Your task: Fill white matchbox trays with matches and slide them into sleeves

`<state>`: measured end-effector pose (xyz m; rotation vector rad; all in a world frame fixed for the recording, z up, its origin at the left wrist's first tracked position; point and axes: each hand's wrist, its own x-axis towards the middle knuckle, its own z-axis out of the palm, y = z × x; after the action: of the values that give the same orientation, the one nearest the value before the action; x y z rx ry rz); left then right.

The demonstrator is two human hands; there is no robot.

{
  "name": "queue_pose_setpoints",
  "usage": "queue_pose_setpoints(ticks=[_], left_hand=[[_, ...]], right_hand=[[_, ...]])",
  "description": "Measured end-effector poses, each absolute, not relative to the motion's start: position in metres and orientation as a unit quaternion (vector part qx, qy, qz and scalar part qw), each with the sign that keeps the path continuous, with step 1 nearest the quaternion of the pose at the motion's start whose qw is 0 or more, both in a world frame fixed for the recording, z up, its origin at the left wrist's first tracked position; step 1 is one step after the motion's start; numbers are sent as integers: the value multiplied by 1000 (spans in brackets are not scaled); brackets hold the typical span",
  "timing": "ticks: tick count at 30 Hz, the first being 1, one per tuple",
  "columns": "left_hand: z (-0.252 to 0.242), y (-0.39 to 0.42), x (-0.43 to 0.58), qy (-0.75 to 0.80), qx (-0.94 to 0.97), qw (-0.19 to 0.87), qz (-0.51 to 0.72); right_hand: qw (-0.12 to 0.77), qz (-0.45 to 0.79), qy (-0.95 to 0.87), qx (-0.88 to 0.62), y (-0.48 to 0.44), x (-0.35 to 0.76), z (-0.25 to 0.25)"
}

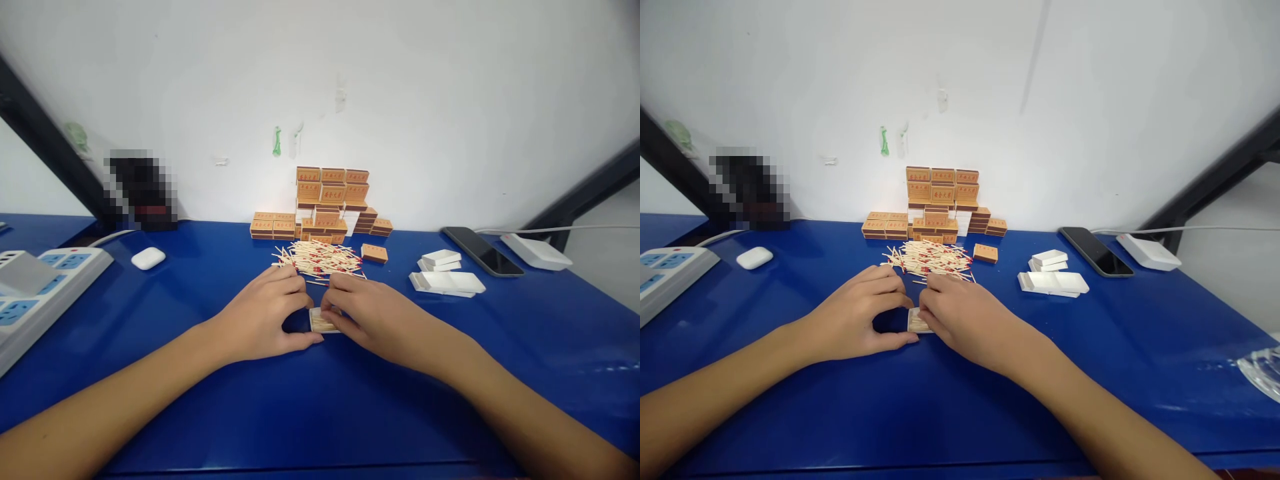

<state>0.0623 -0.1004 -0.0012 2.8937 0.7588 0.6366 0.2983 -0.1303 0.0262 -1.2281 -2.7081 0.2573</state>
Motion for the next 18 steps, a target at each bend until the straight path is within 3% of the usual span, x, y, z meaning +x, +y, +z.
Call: queue_pose_setpoints(ticks=[10, 18], left_hand=[[0, -101, 62, 252, 945, 44, 202], [0, -101, 63, 252, 944, 47, 208]], right_hand=[[56, 156, -896, -411, -130, 312, 32], [111, 153, -884, -428, -133, 306, 34]])
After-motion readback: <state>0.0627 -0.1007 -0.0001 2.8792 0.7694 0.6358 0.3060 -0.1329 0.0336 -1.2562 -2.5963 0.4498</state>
